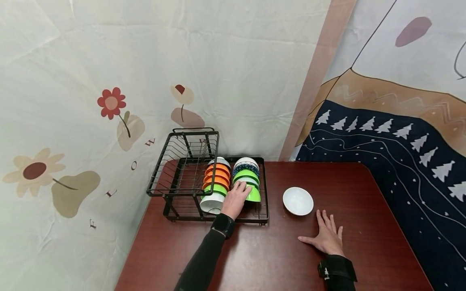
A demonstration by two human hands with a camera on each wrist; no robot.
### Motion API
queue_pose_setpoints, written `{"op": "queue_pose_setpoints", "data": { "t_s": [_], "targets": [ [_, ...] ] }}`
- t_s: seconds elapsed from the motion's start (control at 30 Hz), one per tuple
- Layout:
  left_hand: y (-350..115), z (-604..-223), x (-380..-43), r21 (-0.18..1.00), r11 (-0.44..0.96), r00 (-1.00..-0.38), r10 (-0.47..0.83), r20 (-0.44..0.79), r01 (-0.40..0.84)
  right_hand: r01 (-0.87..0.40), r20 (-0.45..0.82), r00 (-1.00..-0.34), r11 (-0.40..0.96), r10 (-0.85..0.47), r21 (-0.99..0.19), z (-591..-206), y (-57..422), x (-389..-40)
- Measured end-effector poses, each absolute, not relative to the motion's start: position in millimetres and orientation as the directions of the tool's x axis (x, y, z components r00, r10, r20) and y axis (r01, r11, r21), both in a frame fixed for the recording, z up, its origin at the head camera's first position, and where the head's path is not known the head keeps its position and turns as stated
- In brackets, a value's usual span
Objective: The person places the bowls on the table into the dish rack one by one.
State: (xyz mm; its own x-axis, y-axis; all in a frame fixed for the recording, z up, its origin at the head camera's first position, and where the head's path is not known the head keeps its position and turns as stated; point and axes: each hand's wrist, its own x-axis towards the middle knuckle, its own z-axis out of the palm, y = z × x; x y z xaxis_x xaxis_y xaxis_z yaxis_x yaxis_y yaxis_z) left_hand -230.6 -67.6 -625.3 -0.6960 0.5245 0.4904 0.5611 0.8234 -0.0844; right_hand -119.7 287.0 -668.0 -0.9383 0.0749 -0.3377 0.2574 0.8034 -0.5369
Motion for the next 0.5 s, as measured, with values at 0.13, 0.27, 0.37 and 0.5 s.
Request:
{"op": "queue_pose_setpoints", "data": {
  "t_s": [0.13, 0.27, 0.37, 0.5],
  "targets": [
    [-67.7, -624.9, -229.2, -0.044, 0.84, -0.731, 0.496, 0.47, 0.542, 0.263, -0.343, -0.936, 0.802, 0.078, -0.536, -667.6, 287.4, -120.4],
    [-68.1, -624.9, -227.9, 0.013, 0.854, -0.766, 0.461, 0.447, 0.521, 0.262, -0.344, -0.936, 0.805, 0.078, -0.533, -667.3, 287.9, -120.9],
    [-68.0, -624.6, -228.0, 0.053, 0.865, -0.797, 0.434, 0.42, 0.499, 0.26, -0.345, -0.936, 0.805, 0.074, -0.533, -668.3, 288.2, -121.3],
    [-70.4, -643.0, -238.3, 0.131, 0.858, -0.795, 0.39, 0.465, 0.497, 0.257, -0.345, -0.936, 0.804, 0.069, -0.536, -669.3, 288.4, -121.3]
  ]
}}
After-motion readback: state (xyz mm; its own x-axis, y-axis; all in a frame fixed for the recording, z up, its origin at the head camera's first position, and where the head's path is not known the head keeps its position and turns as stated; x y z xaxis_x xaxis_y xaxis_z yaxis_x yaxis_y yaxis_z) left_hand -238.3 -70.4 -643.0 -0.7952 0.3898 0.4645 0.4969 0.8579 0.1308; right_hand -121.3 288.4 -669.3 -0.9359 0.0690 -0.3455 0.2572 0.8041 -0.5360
